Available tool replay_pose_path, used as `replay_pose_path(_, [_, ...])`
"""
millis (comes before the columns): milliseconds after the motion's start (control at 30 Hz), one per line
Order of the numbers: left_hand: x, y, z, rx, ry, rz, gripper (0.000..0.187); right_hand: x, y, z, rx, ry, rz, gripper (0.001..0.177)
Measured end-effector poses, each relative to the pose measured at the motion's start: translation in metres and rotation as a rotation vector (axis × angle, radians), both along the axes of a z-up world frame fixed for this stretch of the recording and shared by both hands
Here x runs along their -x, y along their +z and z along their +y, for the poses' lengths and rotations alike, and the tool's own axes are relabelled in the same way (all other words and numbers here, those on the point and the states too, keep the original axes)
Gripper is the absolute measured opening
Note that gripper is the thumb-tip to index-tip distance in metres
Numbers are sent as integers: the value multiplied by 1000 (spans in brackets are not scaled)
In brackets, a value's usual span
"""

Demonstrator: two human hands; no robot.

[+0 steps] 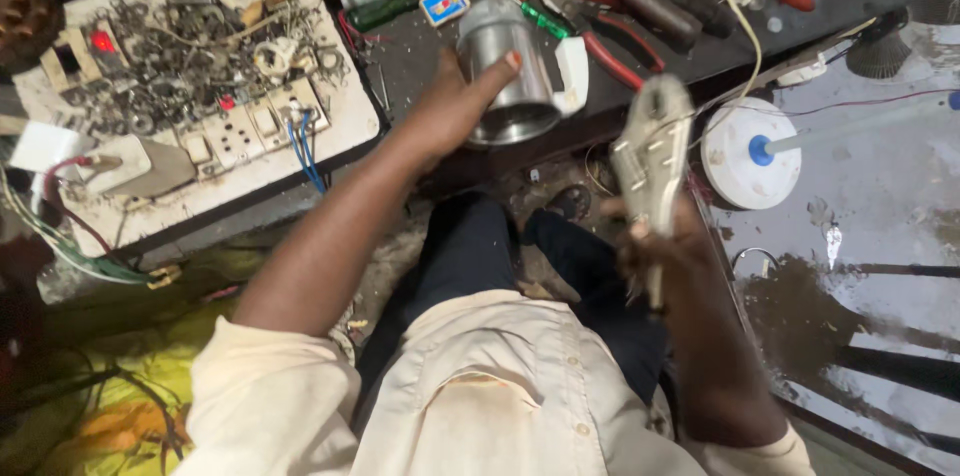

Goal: The person disassembles a cylindrical metal housing using pliers, removes a white plastic component, and manipulates small metal parts and wires on a cluttered workbench. They use pliers and a screwdriver to adjust and trim components.

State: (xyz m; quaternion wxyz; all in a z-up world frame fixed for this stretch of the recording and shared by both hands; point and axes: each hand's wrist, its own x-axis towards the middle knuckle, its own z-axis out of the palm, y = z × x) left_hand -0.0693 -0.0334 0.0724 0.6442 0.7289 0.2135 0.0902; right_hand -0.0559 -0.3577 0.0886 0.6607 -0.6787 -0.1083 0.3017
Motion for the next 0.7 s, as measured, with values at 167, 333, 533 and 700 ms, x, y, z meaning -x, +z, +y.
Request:
replay_pose_path(167, [-5, 6, 21, -547, -67, 200, 115, 34, -62, -5, -127, 226, 228, 40])
replay_pose_path(333, [18, 23, 23, -737, -2, 196, 94, 43, -72, -4, -214, 328, 299, 52])
replay_pose_path(533, [88, 20, -30, -550, 234, -179, 54, 44, -43, -16, -276, 371, 309, 56])
replay_pose_path(700, [101, -41, -125, 206, -112, -376, 58, 43, -43, -36, -383, 483, 133, 53])
